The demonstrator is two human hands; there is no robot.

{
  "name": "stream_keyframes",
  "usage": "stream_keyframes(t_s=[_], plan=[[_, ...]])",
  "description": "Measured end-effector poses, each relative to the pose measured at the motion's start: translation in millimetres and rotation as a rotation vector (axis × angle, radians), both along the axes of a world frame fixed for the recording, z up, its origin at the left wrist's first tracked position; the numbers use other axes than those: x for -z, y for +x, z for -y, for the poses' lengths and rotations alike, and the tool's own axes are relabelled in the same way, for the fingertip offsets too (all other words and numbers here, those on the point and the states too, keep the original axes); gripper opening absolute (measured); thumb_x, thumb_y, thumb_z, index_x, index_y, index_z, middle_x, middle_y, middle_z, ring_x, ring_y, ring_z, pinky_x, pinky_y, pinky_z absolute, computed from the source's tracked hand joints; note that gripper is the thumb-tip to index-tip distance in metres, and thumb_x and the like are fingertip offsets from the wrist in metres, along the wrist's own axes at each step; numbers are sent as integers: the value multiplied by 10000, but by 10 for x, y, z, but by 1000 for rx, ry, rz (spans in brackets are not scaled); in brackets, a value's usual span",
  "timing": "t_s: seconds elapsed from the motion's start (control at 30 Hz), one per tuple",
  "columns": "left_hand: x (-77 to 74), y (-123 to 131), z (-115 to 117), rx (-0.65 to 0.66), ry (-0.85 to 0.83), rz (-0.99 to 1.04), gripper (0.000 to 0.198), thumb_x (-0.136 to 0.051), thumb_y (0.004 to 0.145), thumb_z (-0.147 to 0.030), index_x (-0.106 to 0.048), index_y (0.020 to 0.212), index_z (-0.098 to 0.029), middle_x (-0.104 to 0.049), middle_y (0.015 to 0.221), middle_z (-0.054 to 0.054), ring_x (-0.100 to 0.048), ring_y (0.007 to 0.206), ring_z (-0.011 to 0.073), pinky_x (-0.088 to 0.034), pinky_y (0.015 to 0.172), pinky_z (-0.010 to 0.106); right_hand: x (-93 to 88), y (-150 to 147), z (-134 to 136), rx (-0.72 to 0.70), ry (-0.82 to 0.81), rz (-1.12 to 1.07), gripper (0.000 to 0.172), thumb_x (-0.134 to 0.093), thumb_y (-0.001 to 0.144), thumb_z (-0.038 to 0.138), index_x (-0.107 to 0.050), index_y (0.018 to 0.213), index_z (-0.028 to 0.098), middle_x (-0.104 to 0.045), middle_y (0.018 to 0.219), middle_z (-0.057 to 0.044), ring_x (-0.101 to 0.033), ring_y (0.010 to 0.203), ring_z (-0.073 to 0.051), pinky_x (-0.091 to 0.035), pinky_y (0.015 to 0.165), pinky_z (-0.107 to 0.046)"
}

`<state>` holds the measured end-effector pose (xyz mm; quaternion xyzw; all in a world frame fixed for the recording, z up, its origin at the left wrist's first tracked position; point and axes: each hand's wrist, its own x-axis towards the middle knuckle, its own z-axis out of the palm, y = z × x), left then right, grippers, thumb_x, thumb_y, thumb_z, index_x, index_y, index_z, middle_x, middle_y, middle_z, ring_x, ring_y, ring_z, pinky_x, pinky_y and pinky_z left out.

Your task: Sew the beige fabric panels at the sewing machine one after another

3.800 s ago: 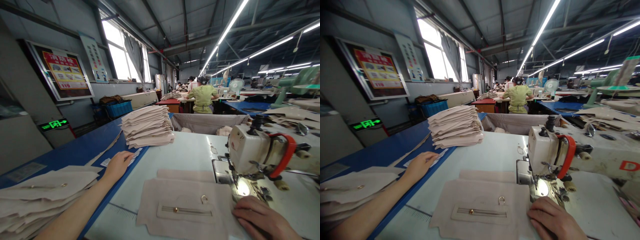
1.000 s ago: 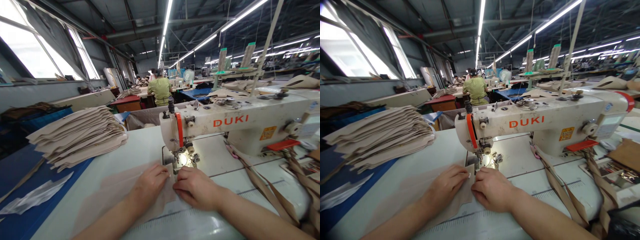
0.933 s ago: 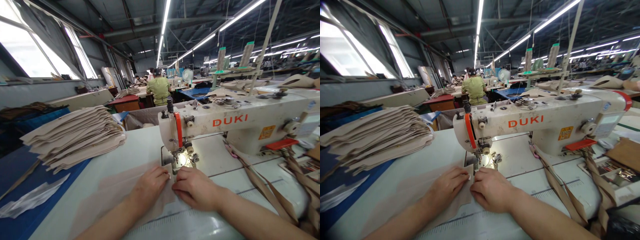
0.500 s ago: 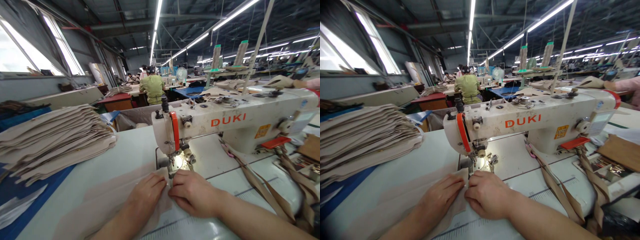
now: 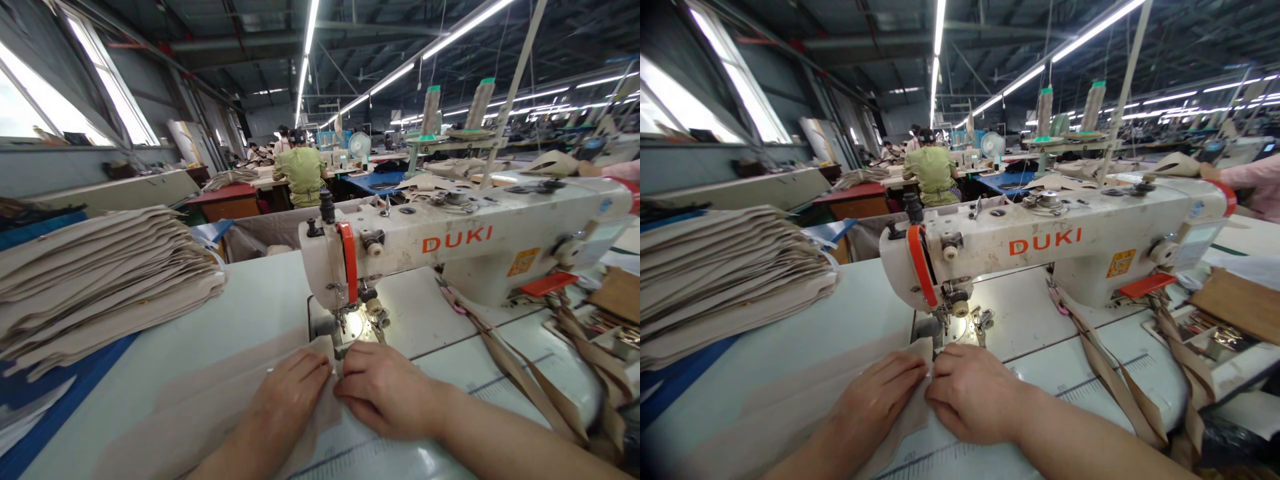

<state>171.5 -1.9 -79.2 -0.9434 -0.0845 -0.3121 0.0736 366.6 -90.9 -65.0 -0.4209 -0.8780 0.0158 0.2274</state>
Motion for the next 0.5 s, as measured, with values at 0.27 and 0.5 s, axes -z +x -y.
stream_keyframes(t_s=[0.27, 0.5], plan=[[16, -8, -8, 0, -40, -41, 404, -286, 1009, -99, -677, 923, -154, -711, 881, 67, -665, 811, 178, -598, 755, 290, -12, 4, -7, -2, -7, 13, 115, -557, 883, 173, -664, 843, 177, -629, 826, -48, -523, 795, -194, -425, 748, -301], [-7, -42, 25, -10, -15, -79, 379, -318, 983, -74, -687, 1000, -158, -736, 919, 67, -700, 845, 174, -616, 778, 286, -18, -1, -2, -3, -5, 8, 124, -552, 886, 173, -653, 814, 180, -629, 814, -44, -519, 785, -186, -432, 748, -291]])
